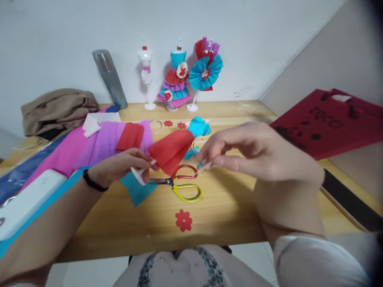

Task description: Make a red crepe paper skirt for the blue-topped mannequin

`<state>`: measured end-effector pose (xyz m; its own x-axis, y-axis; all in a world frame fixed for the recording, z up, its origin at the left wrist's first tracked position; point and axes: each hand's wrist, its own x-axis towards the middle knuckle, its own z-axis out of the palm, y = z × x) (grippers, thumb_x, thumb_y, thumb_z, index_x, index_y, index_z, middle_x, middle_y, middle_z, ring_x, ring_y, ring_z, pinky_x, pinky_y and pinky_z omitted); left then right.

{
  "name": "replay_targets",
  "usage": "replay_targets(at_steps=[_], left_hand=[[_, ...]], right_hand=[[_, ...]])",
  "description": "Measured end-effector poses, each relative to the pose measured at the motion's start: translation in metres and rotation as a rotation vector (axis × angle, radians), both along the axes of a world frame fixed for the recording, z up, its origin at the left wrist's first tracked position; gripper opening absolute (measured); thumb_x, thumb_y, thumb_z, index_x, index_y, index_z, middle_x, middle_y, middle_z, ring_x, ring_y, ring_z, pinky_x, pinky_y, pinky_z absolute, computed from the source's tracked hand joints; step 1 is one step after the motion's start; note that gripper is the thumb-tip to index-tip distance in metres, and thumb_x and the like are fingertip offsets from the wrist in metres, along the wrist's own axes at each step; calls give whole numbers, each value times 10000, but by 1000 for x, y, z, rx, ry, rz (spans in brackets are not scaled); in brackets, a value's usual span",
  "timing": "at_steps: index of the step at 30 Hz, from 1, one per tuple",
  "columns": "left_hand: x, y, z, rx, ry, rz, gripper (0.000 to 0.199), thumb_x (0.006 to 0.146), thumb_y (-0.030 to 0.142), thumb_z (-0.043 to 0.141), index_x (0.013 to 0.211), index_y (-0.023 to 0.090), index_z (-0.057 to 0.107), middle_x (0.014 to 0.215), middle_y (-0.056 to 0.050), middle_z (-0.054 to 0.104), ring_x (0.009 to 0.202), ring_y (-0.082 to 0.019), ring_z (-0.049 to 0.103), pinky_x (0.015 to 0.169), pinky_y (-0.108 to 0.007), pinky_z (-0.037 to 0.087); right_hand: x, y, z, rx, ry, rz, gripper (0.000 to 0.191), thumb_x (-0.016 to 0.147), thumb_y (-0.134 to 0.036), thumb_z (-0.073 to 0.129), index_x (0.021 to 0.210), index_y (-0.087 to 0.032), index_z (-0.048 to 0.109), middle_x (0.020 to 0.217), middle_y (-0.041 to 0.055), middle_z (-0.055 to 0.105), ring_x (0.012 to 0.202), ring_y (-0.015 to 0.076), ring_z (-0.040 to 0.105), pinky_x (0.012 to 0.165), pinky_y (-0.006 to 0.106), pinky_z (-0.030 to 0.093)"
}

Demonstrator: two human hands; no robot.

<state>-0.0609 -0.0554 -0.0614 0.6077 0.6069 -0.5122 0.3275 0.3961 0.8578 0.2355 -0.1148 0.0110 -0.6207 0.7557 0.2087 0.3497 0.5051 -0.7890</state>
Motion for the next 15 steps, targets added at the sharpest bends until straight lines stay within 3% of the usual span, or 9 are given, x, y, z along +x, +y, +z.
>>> replay_targets(at_steps=[3,8,15], left_hand=[[-17,22,-6,-10,112,-202,211,660,326,776,564,145,725,514,-80,672,448,-143,577,456,-215,425],[-19,45,-22,17,176,-301,121,629,286,757,626,166,744,496,-46,665,435,-164,576,428,-229,444],[-20,60,-36,17,77,-415,246,724,384,757,668,145,754,479,-81,648,401,-164,573,398,-217,443]], right_hand=[[9,17,-3,-76,-12,-72,156,848,-321,724,767,-212,647,788,47,716,709,170,659,631,283,533],[5,32,-13,-171,-117,20,184,853,-305,698,751,-177,613,777,54,694,699,146,631,606,258,491],[-1,39,-21,-222,-210,99,165,861,-263,671,760,-146,613,711,47,666,627,122,596,556,233,455]])
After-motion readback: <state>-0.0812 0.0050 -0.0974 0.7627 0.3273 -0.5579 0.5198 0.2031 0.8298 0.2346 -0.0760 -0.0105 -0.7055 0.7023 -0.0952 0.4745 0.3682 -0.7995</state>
